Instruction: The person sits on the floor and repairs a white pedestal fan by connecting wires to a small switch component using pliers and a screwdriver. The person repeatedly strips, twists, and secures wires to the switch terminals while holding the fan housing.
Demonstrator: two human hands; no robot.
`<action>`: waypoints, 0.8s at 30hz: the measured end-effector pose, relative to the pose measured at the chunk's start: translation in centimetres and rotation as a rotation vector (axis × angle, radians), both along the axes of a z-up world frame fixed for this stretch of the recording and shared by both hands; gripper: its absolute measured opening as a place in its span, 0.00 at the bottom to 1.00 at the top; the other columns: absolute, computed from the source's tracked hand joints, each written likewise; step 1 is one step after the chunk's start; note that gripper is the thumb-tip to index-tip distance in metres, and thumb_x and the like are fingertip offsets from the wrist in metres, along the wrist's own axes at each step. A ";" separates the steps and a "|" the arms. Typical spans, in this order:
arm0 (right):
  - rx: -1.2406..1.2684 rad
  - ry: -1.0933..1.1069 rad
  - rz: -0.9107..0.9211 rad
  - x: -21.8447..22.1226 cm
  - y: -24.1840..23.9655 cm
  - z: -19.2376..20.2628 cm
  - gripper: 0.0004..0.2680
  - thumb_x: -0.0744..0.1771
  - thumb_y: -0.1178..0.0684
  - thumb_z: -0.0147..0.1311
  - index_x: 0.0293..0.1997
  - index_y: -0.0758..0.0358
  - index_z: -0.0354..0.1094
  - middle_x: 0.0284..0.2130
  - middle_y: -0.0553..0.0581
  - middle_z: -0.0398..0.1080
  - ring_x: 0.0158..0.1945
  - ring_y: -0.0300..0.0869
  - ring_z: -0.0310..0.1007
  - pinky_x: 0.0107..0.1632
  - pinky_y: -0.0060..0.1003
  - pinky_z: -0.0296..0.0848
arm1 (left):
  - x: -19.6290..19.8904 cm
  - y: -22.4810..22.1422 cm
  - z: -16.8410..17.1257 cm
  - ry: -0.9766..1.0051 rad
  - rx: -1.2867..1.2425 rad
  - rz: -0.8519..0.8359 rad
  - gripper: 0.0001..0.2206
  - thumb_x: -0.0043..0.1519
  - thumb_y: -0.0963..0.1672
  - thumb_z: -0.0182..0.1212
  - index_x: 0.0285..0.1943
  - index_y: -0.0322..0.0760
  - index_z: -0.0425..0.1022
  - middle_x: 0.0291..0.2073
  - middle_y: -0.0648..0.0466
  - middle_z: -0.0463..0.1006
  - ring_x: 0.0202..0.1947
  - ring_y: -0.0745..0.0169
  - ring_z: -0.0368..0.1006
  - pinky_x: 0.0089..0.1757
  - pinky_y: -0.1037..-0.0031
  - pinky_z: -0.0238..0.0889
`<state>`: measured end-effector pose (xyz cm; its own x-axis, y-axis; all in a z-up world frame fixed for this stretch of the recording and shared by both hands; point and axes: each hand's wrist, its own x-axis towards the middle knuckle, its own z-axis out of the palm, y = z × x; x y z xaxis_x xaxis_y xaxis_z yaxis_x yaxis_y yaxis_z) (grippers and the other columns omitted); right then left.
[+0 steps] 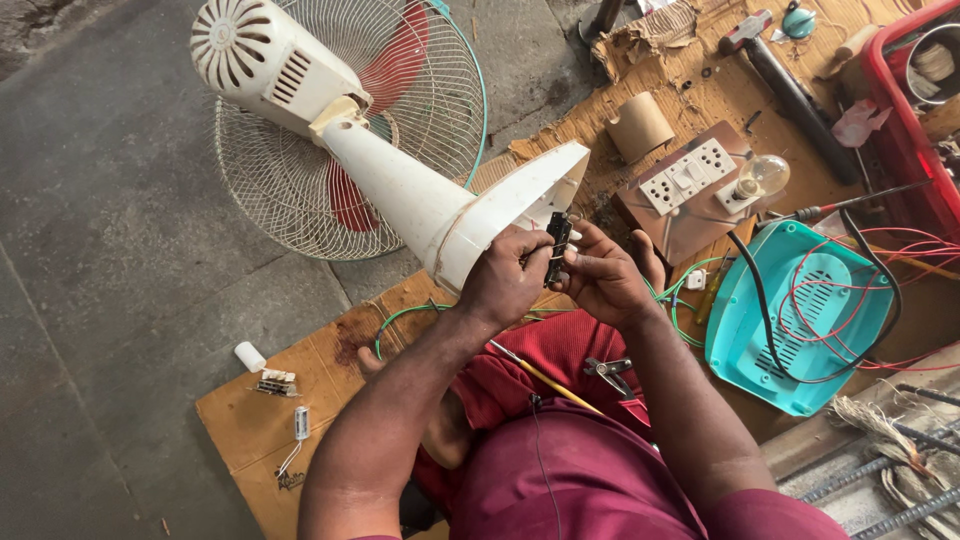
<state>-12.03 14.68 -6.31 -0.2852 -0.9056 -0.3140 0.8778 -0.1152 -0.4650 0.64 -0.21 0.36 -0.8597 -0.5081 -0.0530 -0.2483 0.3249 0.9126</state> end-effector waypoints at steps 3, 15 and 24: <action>-0.010 -0.001 0.002 0.0 0.0 0.0 0.16 0.70 0.63 0.52 0.66 0.64 0.61 0.52 0.57 0.72 0.48 0.42 0.75 0.47 0.39 0.78 | 0.0 0.1 0.0 -0.010 0.011 0.005 0.09 0.62 0.42 0.61 0.47 0.32 0.82 0.37 0.44 0.80 0.37 0.54 0.79 0.40 0.68 0.73; -0.015 -0.004 0.015 0.0 0.1 -0.1 0.15 0.70 0.63 0.52 0.66 0.64 0.61 0.53 0.57 0.71 0.50 0.43 0.74 0.48 0.40 0.77 | 0.1 0.0 -0.2 0.019 0.003 -0.008 0.09 0.62 0.42 0.61 0.46 0.33 0.82 0.36 0.44 0.80 0.38 0.53 0.79 0.42 0.67 0.72; -0.013 -0.001 0.007 0.0 0.1 -0.4 0.16 0.69 0.63 0.52 0.66 0.63 0.61 0.54 0.56 0.71 0.52 0.42 0.74 0.49 0.41 0.77 | 0.1 0.1 0.0 -0.041 0.071 0.009 0.09 0.62 0.43 0.61 0.47 0.34 0.82 0.38 0.45 0.80 0.38 0.54 0.79 0.41 0.68 0.73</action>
